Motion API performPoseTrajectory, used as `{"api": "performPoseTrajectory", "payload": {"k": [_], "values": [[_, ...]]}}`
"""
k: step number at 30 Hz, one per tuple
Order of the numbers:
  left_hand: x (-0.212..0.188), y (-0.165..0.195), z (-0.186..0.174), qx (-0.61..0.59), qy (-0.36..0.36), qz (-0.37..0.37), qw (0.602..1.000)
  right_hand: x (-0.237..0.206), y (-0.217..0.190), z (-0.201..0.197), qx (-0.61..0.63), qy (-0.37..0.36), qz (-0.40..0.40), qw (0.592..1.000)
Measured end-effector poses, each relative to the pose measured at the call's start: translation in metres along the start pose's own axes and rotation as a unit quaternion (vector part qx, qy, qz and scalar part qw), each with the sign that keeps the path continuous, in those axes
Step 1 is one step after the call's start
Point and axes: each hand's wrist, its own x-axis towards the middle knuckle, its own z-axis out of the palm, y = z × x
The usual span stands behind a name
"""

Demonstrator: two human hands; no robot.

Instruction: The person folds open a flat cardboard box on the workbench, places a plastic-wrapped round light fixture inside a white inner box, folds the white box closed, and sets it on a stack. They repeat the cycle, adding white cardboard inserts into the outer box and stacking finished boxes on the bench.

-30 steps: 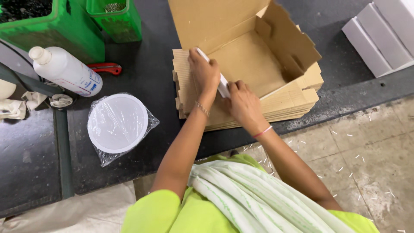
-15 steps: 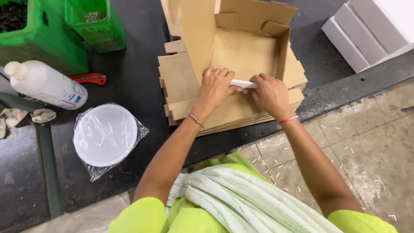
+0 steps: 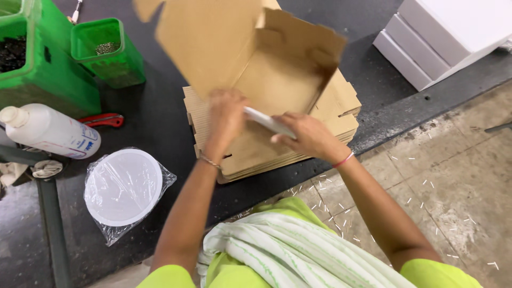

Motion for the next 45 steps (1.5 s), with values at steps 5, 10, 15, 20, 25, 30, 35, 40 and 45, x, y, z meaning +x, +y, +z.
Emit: {"api": "performPoseTrajectory", "payload": {"k": [5, 10, 15, 20, 25, 30, 35, 40, 45], "values": [[-0.008, -0.018, -0.049, 0.015, 0.160, -0.072, 0.984, 0.004, -0.009, -0.031, 0.075, 0.136, -0.081, 0.985], [-0.051, 0.072, -0.054, -0.170, -0.084, 0.031, 0.981, -0.016, 0.023, -0.078, -0.062, 0.205, 0.045, 0.976], [-0.082, 0.109, -0.050, -0.146, -0.166, 0.113, 0.969, -0.033, 0.052, -0.086, -0.115, 0.117, -0.026, 0.986], [-0.059, 0.047, -0.048, -0.031, -0.072, 0.071, 0.994, -0.044, 0.061, -0.087, -0.040, 0.036, 0.033, 0.998], [-0.037, 0.011, -0.060, 0.033, 0.102, -0.020, 0.994, -0.031, 0.057, -0.075, -0.074, 0.003, -0.020, 0.997], [-0.047, 0.069, -0.067, -0.143, 0.086, -0.103, 0.981, -0.016, 0.060, -0.063, -0.163, 0.030, -0.051, 0.985], [-0.050, 0.118, -0.053, -0.093, 0.028, -0.100, 0.990, 0.005, 0.075, -0.062, -0.192, 0.033, -0.104, 0.975], [-0.041, 0.122, -0.038, -0.069, 0.006, -0.123, 0.990, 0.022, 0.088, -0.054, -0.186, -0.044, -0.098, 0.977], [-0.031, 0.118, -0.028, -0.078, -0.037, -0.150, 0.985, 0.036, 0.095, -0.047, -0.171, -0.065, -0.133, 0.974]]}}
